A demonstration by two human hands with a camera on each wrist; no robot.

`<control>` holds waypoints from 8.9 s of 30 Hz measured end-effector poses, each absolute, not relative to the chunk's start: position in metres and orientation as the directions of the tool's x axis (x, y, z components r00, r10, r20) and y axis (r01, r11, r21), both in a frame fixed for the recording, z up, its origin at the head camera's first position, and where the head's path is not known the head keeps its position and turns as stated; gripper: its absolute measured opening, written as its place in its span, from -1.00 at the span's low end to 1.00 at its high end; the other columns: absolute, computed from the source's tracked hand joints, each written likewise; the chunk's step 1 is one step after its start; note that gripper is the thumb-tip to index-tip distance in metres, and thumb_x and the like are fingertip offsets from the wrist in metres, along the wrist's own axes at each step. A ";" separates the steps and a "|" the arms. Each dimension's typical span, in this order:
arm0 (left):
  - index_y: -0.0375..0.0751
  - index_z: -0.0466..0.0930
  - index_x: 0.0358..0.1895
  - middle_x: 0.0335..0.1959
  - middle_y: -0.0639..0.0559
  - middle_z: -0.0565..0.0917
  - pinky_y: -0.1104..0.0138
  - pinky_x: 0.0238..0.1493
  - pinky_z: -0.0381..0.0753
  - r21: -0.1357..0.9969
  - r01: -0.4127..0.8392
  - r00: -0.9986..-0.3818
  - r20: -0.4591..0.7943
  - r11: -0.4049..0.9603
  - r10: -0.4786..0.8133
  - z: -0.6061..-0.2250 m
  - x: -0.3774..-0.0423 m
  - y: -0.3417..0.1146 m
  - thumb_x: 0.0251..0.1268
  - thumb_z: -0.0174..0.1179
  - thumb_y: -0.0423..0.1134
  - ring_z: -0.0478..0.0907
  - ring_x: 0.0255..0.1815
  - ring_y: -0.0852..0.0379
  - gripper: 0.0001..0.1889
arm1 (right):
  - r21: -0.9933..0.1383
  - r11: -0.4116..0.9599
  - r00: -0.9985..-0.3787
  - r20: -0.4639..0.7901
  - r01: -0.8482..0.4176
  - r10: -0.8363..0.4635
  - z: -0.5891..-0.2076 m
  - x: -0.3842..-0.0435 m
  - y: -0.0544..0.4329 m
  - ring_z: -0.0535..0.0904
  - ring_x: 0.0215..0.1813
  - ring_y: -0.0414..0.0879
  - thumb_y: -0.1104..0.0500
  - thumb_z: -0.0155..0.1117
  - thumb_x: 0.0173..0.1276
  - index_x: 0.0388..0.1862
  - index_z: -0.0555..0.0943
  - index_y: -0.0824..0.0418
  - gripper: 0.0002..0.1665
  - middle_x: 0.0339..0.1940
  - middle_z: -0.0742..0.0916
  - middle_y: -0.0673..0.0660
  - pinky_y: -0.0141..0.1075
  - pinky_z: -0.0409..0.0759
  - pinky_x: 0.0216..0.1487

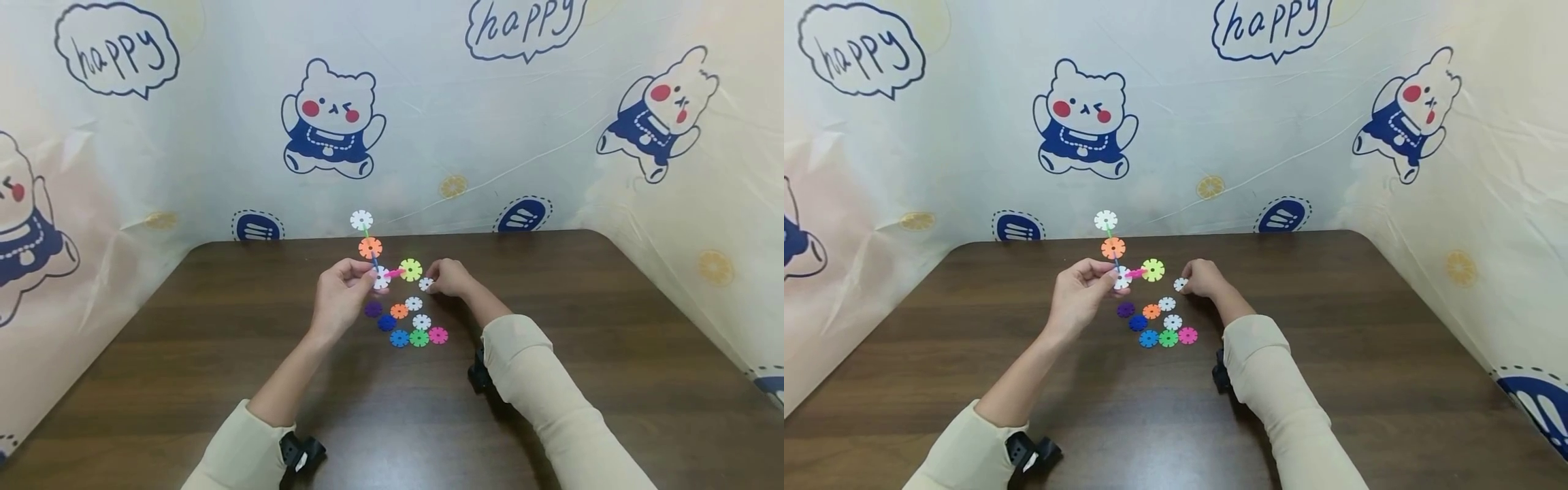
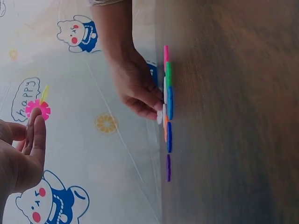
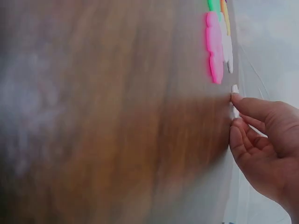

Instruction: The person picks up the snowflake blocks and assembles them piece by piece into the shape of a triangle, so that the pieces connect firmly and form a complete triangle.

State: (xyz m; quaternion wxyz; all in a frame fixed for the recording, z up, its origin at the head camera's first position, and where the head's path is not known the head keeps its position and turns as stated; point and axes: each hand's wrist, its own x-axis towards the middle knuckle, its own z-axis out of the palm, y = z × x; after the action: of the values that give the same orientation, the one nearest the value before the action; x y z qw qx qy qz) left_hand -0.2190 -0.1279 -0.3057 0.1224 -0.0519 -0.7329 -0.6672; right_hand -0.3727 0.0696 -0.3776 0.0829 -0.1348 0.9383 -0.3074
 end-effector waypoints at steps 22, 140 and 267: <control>-0.41 0.52 -0.16 -0.34 -0.27 0.63 0.29 -0.21 0.61 0.972 0.203 -0.974 0.213 0.114 -0.077 -0.311 -0.218 -0.130 0.27 0.14 -0.40 0.67 -0.41 0.04 -0.85 | -0.855 0.402 -0.935 0.234 -0.328 -0.266 -0.353 -0.310 0.119 0.60 -0.25 0.06 0.34 0.28 0.22 -0.21 0.59 0.34 -0.84 -0.30 0.66 0.23 -0.16 0.62 -0.20; -0.46 0.53 -0.10 -0.24 -0.23 0.63 0.32 -0.12 0.57 0.977 0.206 -0.943 0.213 0.053 -0.257 -0.302 -0.225 -0.160 0.29 0.12 -0.36 0.67 -0.42 0.16 -0.78 | -0.622 0.685 -0.815 -0.126 -0.380 -0.566 -0.365 -0.280 0.101 0.43 -0.33 -0.10 0.28 0.45 0.02 -0.23 0.65 0.24 -0.72 -0.43 0.59 0.04 -0.32 0.45 -0.33; -0.49 0.52 -0.20 -0.29 -0.29 0.60 0.35 -0.35 0.62 0.983 0.181 -0.938 0.177 0.013 -0.298 -0.318 -0.218 -0.123 0.27 0.09 -0.47 0.68 -0.39 0.02 -0.88 | -0.955 -0.269 -0.958 0.186 -0.123 -0.220 -0.314 -0.255 0.085 0.66 -0.41 -0.11 0.53 0.21 0.16 -0.25 0.65 0.37 -0.79 -0.31 0.68 0.20 -0.30 0.63 -0.26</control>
State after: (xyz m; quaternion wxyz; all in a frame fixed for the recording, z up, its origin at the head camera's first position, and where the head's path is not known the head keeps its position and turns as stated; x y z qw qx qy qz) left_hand -0.2180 -0.1232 -0.3180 0.1709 0.0422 -0.6908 -0.7013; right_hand -0.2551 0.0853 -0.3138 0.0307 -0.1421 0.6039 -0.7837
